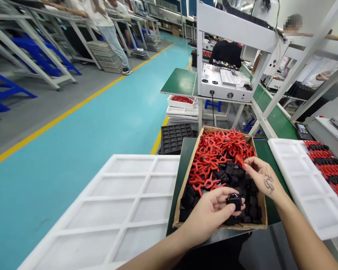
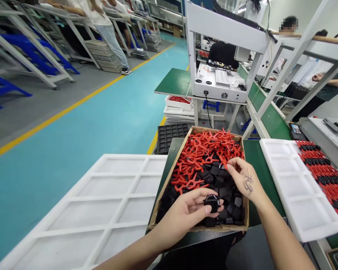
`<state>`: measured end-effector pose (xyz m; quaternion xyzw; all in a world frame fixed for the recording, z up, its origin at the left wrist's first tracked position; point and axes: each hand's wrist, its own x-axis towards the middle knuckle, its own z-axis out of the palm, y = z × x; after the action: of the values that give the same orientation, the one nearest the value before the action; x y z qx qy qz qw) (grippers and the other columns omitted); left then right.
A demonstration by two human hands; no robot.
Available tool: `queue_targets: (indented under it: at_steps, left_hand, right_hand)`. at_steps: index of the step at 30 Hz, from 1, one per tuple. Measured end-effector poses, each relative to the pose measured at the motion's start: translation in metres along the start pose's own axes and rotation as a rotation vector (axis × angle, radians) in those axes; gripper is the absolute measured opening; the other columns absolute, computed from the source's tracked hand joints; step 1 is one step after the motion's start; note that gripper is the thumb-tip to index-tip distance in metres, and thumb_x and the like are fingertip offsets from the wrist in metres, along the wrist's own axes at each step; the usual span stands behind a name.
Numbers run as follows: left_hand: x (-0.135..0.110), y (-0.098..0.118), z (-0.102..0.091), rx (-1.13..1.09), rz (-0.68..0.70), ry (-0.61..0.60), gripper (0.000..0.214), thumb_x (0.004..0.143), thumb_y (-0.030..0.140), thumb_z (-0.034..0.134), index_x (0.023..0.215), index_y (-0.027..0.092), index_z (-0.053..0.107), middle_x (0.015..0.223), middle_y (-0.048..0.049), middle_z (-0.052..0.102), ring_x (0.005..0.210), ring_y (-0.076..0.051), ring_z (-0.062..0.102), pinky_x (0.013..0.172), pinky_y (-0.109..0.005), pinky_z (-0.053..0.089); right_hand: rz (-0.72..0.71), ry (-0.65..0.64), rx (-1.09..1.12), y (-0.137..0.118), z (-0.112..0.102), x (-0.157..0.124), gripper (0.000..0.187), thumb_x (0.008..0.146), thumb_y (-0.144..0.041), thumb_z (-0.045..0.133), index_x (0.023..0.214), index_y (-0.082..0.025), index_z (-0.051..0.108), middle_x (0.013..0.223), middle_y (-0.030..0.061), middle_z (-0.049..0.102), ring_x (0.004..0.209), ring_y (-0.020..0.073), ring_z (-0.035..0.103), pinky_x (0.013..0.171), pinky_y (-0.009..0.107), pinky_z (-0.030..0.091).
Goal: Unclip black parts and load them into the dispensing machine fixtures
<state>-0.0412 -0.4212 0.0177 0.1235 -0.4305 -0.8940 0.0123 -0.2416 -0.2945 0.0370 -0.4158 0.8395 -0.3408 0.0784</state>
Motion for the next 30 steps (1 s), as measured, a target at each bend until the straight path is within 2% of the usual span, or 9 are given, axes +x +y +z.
queue_targets:
  at_steps: [3, 5, 8, 10, 12, 17, 22, 24, 30]
  left_hand:
    - [0.000, 0.001, 0.000, -0.015, 0.032, -0.005, 0.049, 0.080, 0.044, 0.096, 0.115, 0.015, 0.079, 0.115, -0.0152, 0.083, 0.104, -0.032, 0.082, 0.100, -0.049, 0.066]
    - [0.000, 0.001, -0.001, -0.022, 0.055, 0.006, 0.043, 0.083, 0.040, 0.094, 0.116, 0.016, 0.080, 0.133, -0.0174, 0.078, 0.105, -0.033, 0.082, 0.100, -0.050, 0.066]
    - [0.000, 0.001, -0.001, -0.043, 0.068, -0.006, 0.035, 0.085, 0.033, 0.093, 0.115, 0.019, 0.082, 0.161, -0.0181, 0.058, 0.105, -0.032, 0.082, 0.099, -0.050, 0.067]
    - [-0.001, 0.001, -0.002, -0.038, 0.056, -0.041, 0.033, 0.085, 0.030, 0.093, 0.115, 0.019, 0.083, 0.166, -0.0182, 0.052, 0.103, -0.031, 0.083, 0.098, -0.049, 0.067]
    - [-0.001, 0.000, -0.001, -0.010, 0.050, -0.064, 0.033, 0.086, 0.030, 0.091, 0.116, 0.018, 0.082, 0.163, -0.0184, 0.056, 0.105, -0.030, 0.082, 0.099, -0.047, 0.067]
    - [-0.002, -0.003, 0.001, 0.065, 0.109, -0.054, 0.032, 0.089, 0.029, 0.089, 0.119, 0.019, 0.082, 0.153, -0.0151, 0.066, 0.121, -0.032, 0.075, 0.101, -0.044, 0.066]
    - [-0.003, -0.006, -0.001, 0.211, 0.172, -0.044, 0.030, 0.094, 0.026, 0.083, 0.123, 0.020, 0.081, 0.147, -0.0139, 0.071, 0.133, -0.032, 0.069, 0.115, -0.041, 0.057]
    - [-0.003, -0.006, -0.001, 0.265, 0.186, -0.051, 0.029, 0.095, 0.026, 0.081, 0.123, 0.019, 0.081, 0.147, -0.0146, 0.071, 0.137, -0.032, 0.066, 0.118, -0.042, 0.054]
    - [-0.002, -0.008, -0.001, 0.226, 0.168, -0.071, 0.028, 0.096, 0.026, 0.080, 0.124, 0.022, 0.080, 0.156, -0.0133, 0.065, 0.134, -0.032, 0.069, 0.112, -0.041, 0.059]
  right_hand:
    - [0.205, -0.185, 0.467, 0.003, -0.010, -0.034, 0.035, 0.102, -0.053, 0.067, 0.096, -0.019, 0.071, 0.080, 0.0021, 0.072, 0.060, 0.0140, 0.060, 0.056, 0.026, 0.050]
    - [0.338, -0.240, 0.747, 0.004, -0.012, -0.053, 0.036, 0.095, -0.053, 0.078, 0.092, -0.018, 0.072, 0.079, 0.0010, 0.071, 0.057, 0.0108, 0.055, 0.054, 0.024, 0.046]
    - [0.430, -0.311, 0.905, 0.004, -0.009, -0.071, 0.034, 0.092, -0.049, 0.084, 0.086, -0.017, 0.074, 0.073, -0.0010, 0.067, 0.052, 0.0078, 0.049, 0.050, 0.022, 0.040]
    - [0.452, -0.408, 0.959, 0.003, -0.005, -0.077, 0.033, 0.093, -0.047, 0.083, 0.087, -0.015, 0.076, 0.073, -0.0004, 0.068, 0.051, 0.0068, 0.049, 0.048, 0.022, 0.037]
    - [0.454, -0.477, 0.995, 0.000, -0.002, -0.079, 0.033, 0.094, -0.046, 0.083, 0.092, -0.014, 0.079, 0.075, 0.0012, 0.070, 0.051, 0.0062, 0.050, 0.048, 0.021, 0.035]
    - [0.495, -0.465, 1.085, -0.005, -0.001, -0.080, 0.035, 0.089, -0.046, 0.088, 0.097, -0.013, 0.080, 0.079, 0.0024, 0.072, 0.055, 0.0067, 0.054, 0.051, 0.020, 0.041]
    - [0.583, -0.547, 1.152, -0.009, -0.004, -0.078, 0.067, 0.090, -0.078, 0.070, 0.093, -0.012, 0.077, 0.081, 0.0081, 0.074, 0.051, 0.0091, 0.058, 0.041, 0.019, 0.037]
    - [0.627, -0.540, 1.112, -0.014, -0.003, -0.076, 0.075, 0.089, -0.085, 0.064, 0.087, -0.011, 0.076, 0.073, 0.0079, 0.073, 0.044, 0.0082, 0.053, 0.036, 0.019, 0.029]
    - [0.639, -0.375, 1.061, -0.027, -0.003, -0.074, 0.055, 0.082, -0.065, 0.086, 0.068, -0.016, 0.065, 0.053, -0.0068, 0.051, 0.041, 0.0025, 0.026, 0.039, 0.020, 0.014]
